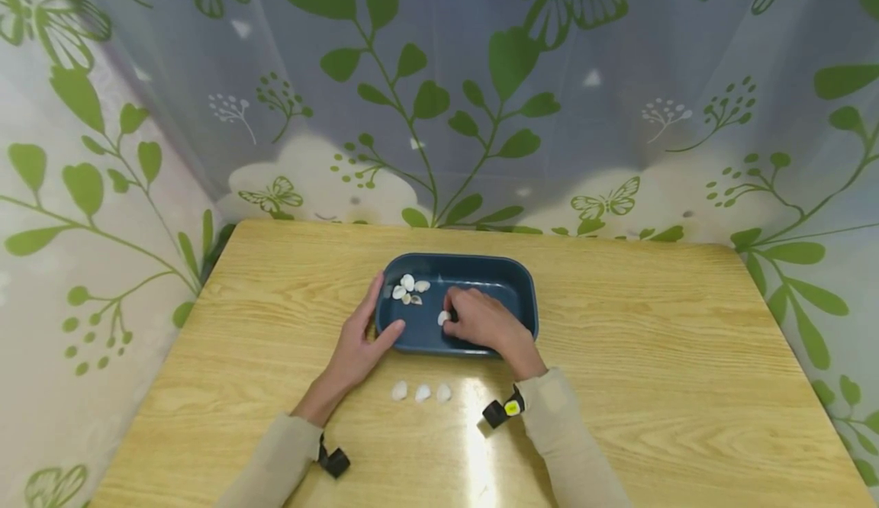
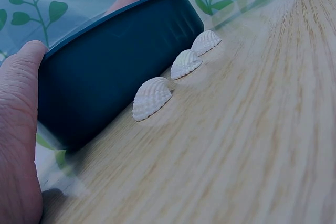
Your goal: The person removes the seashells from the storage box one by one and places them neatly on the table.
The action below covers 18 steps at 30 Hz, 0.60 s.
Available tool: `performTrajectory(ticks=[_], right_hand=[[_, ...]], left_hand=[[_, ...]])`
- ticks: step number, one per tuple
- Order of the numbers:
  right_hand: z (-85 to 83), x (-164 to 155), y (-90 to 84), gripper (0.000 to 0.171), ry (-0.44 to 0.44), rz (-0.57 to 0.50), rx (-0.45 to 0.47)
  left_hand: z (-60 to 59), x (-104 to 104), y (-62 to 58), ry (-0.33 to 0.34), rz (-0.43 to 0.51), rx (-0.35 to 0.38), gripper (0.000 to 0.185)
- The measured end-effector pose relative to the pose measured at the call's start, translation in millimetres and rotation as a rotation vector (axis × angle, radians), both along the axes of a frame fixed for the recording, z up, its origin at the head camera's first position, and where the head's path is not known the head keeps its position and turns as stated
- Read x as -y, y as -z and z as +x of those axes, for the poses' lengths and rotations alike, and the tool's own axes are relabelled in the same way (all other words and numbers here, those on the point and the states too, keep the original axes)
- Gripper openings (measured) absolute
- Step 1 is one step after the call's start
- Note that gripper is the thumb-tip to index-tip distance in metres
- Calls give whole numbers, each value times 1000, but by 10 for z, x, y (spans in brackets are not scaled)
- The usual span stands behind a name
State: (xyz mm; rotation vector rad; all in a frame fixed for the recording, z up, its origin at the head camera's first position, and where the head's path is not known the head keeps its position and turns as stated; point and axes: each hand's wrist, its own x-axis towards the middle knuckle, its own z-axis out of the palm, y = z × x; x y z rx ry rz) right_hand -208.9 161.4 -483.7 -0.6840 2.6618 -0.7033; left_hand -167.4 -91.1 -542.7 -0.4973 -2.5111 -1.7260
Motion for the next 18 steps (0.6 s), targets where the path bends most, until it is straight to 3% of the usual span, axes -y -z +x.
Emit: performTrajectory(ticks=[18], right_hand=[[1, -16, -18, 19, -42, -24, -20]], left_hand=[[4, 0, 0, -4, -5, -1, 86]])
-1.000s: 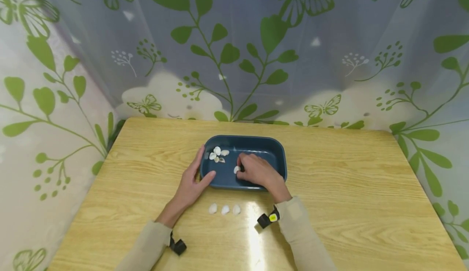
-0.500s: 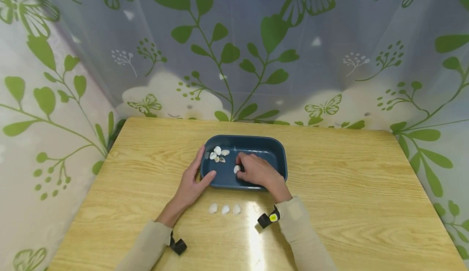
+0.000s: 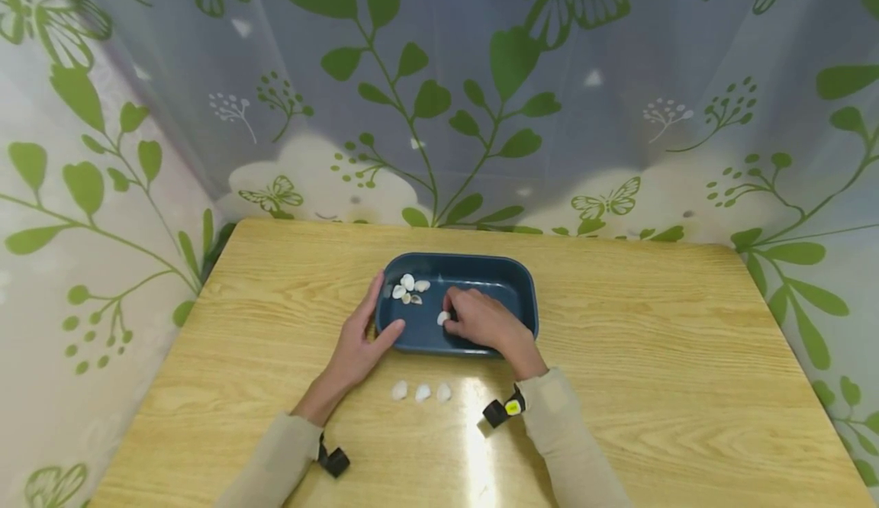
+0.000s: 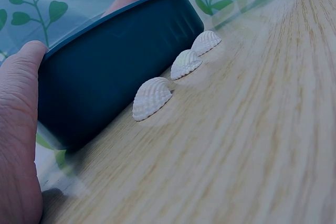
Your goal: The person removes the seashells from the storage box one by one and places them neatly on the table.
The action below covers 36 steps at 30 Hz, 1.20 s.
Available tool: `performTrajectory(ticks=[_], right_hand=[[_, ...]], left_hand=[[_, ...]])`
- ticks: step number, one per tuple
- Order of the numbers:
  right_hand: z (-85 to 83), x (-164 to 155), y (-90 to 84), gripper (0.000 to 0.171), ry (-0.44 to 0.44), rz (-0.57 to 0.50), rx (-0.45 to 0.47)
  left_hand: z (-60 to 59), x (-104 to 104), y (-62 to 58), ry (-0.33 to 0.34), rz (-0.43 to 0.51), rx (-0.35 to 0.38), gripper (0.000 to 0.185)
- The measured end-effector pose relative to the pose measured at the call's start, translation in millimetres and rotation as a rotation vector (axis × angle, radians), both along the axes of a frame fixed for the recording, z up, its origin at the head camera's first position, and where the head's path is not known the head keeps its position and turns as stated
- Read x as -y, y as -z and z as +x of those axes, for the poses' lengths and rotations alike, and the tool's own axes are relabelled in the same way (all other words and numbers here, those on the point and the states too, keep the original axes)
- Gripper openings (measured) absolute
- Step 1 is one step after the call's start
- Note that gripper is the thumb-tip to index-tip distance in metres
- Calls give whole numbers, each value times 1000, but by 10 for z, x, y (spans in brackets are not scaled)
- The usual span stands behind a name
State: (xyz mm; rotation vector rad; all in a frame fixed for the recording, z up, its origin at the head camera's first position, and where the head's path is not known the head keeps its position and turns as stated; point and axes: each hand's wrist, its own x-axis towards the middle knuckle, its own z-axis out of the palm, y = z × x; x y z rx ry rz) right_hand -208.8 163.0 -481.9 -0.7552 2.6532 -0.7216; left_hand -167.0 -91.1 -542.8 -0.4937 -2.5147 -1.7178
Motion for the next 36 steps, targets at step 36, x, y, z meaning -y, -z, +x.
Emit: performTrajectory(ticks=[36], right_hand=[[4, -5, -8, 17, -14, -14, -7]], left_hand=[[-2, 8, 8, 5, -1, 2, 86]])
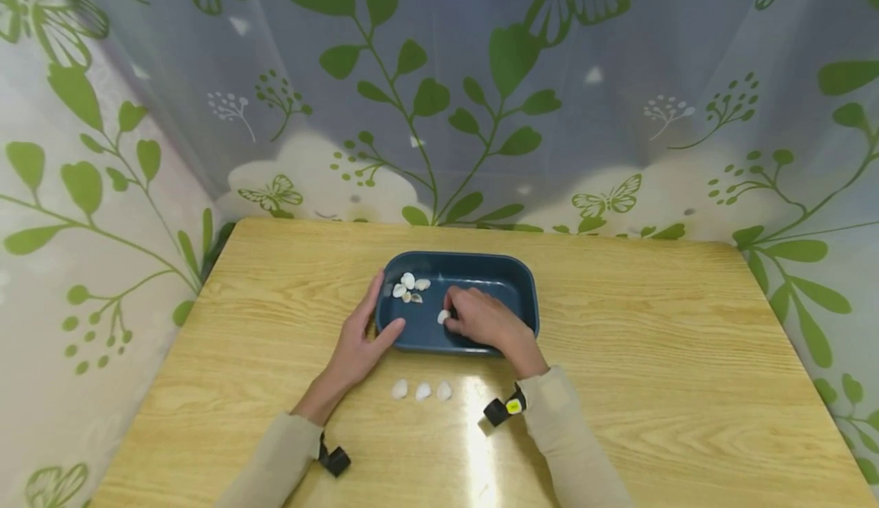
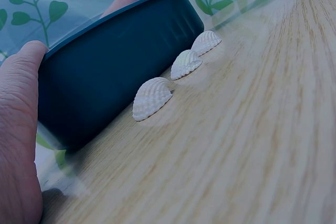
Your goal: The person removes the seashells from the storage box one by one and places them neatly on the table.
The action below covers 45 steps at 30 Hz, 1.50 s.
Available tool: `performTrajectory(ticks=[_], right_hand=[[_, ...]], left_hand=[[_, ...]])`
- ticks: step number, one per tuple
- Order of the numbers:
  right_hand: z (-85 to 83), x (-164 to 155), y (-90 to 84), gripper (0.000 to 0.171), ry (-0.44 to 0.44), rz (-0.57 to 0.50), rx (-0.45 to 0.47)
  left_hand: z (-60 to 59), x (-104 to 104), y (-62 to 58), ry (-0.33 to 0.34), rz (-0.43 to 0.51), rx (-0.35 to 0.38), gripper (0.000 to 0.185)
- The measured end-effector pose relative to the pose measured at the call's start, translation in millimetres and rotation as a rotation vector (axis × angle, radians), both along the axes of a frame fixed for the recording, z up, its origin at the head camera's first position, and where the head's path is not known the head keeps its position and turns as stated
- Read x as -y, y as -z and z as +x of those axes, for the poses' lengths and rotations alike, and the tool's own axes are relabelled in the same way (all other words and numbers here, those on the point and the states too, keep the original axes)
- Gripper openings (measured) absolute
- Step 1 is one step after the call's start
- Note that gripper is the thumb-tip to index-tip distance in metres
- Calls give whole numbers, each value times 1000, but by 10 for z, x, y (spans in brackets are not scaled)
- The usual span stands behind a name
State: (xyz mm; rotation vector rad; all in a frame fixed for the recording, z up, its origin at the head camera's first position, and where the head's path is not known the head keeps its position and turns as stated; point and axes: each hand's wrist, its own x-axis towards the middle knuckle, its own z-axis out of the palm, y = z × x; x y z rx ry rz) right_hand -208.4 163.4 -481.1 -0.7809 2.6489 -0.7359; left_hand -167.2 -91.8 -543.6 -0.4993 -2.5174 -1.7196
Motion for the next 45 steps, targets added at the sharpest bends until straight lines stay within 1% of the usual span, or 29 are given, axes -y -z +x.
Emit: performTrajectory(ticks=[5, 13, 17, 23, 27, 32, 36, 39, 42, 45], right_hand=[[3, -7, -6, 17, -9, 2, -18], [0, -18, -27, 16, 4, 5, -18], [0, -26, -50, 17, -5, -3, -38], [66, -60, -127, 18, -5, -7, -31], [139, -66, -216, 18, -17, -37, -32], [323, -113, -338, 19, -30, -69, -45], [539, -181, -422, 19, -41, -77, -57], [727, -241, -450, 17, -51, -93, -53], [908, -277, -410, 14, -78, -126, -42], [1048, -288, -295, 11, -111, -133, -41]], left_hand=[[2, -8, -16, 0, -4, -1, 86], [-9, -8, -45, 5, -13, 3, 87], [-11, -5, -29, -5, -18, 4, 87], [21, -16, 18, -7, -21, 19, 86], [43, 1, 12, -25, -31, 30, 86], [46, 10, -6, -21, -23, 24, 88], [33, 3, -12, -21, -16, 7, 88], [20, -6, -13, -16, -18, -3, 88], [12, -8, -7, -9, -19, -6, 87], [13, -6, -5, -12, -20, -1, 87]])
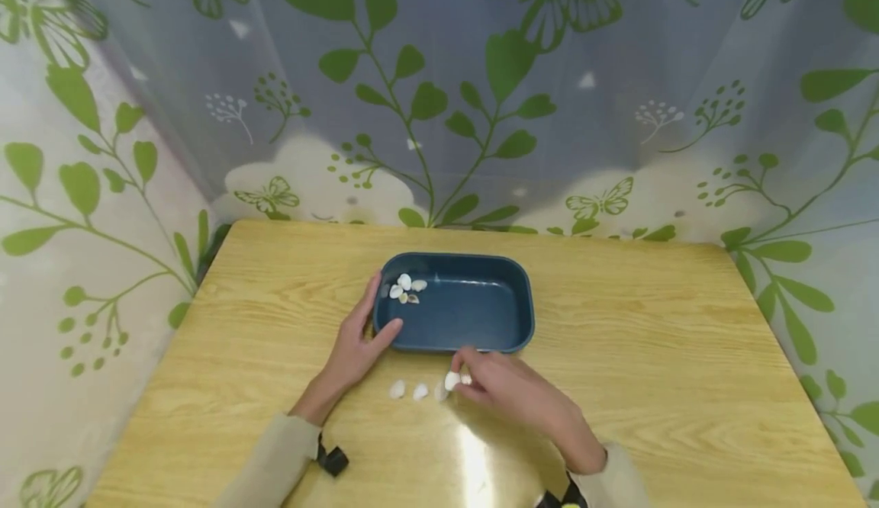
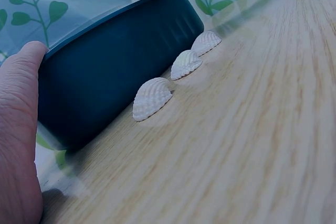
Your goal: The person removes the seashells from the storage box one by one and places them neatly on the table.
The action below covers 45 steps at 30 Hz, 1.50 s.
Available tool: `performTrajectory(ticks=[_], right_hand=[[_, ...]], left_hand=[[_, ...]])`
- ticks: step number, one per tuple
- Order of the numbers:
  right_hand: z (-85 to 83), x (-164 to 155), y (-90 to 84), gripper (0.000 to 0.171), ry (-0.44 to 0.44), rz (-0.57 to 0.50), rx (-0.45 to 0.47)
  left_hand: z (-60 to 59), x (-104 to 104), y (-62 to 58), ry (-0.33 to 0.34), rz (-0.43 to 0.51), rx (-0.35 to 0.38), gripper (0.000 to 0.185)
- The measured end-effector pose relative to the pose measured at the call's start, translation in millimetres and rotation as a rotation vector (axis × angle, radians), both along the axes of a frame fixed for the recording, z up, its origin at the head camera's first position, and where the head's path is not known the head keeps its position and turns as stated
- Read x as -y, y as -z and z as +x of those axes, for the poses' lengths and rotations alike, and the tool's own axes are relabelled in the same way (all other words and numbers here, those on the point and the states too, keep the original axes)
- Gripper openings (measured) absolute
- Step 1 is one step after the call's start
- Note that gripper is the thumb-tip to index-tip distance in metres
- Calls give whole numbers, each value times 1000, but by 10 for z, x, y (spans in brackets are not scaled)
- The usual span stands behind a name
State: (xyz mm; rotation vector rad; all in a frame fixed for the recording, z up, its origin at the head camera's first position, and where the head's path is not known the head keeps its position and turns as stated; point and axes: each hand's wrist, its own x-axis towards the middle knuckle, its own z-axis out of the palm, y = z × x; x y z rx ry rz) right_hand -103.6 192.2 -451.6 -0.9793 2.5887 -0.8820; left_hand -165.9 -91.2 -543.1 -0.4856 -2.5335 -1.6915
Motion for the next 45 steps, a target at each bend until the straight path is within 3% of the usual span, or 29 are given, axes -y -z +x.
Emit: performTrajectory(ticks=[10, 16, 23, 31, 35, 39, 45], right_hand=[[81, -14, 339, 9, 18, 105, -97], [59, -14, 387, 11, 22, 103, -63], [74, 0, 318, 13, 27, 94, -10], [70, 52, 24, 15, 29, 57, -18], [-38, 79, -80, 12, 23, -17, -65], [-239, 107, -77, 13, 35, -89, -78], [-638, 175, 48, 21, 83, -25, -81]], left_hand=[[-12, 5, -4, -1, 9, -5, 88], [-13, 1, -4, 2, 12, -1, 89], [-5, 0, -4, 5, 4, 12, 90], [6, 9, -14, 5, 2, 12, 89], [10, 9, -24, 11, 4, 7, 88], [11, 7, -31, 14, 8, 6, 88], [2, 8, -21, 6, 3, 11, 88]])
